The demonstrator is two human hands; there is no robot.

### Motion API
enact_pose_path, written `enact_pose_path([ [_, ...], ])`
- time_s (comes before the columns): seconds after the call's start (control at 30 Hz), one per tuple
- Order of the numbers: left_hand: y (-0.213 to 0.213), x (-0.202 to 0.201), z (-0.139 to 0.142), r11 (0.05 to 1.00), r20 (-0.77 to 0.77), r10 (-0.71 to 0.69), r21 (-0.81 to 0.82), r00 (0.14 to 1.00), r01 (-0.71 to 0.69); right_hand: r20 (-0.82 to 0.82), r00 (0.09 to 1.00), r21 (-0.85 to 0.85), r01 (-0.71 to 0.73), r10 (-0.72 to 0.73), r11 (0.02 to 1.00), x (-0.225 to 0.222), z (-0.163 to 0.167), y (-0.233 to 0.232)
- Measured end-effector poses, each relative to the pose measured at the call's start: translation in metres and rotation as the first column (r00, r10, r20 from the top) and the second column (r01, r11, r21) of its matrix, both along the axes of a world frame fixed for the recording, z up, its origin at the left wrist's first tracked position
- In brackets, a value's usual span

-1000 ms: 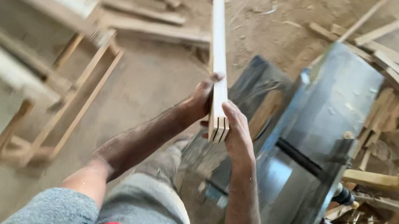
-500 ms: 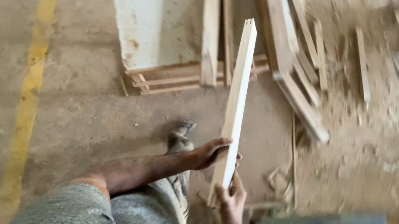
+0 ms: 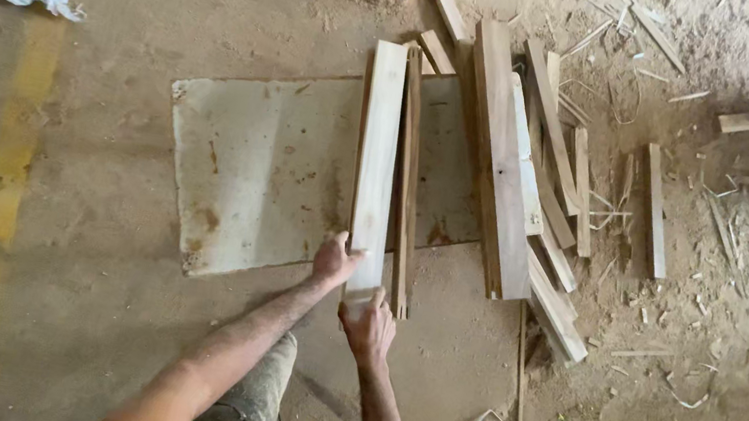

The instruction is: The person picks up long wooden boards from a pile on the floor and feeds them across a jointer, running each board's edge over the cutter while holding it steady. The planed boards are then stacked on a pallet on the floor.

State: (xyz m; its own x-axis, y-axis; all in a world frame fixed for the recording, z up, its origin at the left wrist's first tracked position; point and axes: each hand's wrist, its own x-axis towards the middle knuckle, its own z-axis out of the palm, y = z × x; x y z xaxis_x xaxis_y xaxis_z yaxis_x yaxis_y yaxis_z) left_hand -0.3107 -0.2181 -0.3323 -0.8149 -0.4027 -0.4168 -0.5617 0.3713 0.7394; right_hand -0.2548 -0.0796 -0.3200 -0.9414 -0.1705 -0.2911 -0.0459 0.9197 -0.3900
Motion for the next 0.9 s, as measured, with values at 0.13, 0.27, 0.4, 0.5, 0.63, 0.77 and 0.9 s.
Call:
enact_pose_path([
  [0.13,-0.038,-0.054,-0.025,0.968,-0.097,-0.087,-0.244,0.992,0.061,-0.244,0.968,-0.150,0.019,-0.056,0.989,-0.084,-0.024,0.021],
  [0.27,-0.063,-0.089,-0.050,0.993,-0.147,0.122,0.019,0.982,-0.120,-0.096,0.979,-0.253,0.151,-0.179,0.956,-0.193,-0.040,0.023],
  [0.4,-0.072,-0.126,-0.060,0.940,0.026,0.183,0.290,0.983,-0.182,0.119,0.969,-0.512,0.246,-0.215,0.823,-0.268,-0.053,-0.034],
  [0.5,-0.066,-0.132,-0.064,0.986,0.123,0.032,0.156,0.992,-0.051,0.124,0.984,-0.509,0.172,-0.125,0.843,-0.268,-0.066,-0.074],
  [0.63,-0.069,-0.097,-0.076,0.997,0.110,0.041,0.065,0.993,-0.049,0.197,0.978,-0.438,0.156,-0.075,0.886,-0.236,-0.070,-0.105],
  [0.77,-0.106,-0.052,-0.096,0.994,0.007,0.111,0.021,0.994,-0.112,0.063,0.998,-0.317,-0.010,0.031,0.948,-0.193,-0.078,-0.147],
  [0.9,-0.130,-0.033,-0.103,0.985,0.185,0.161,0.022,0.969,-0.168,0.137,0.990,-0.249,0.004,0.031,0.969,-0.176,-0.077,-0.177],
])
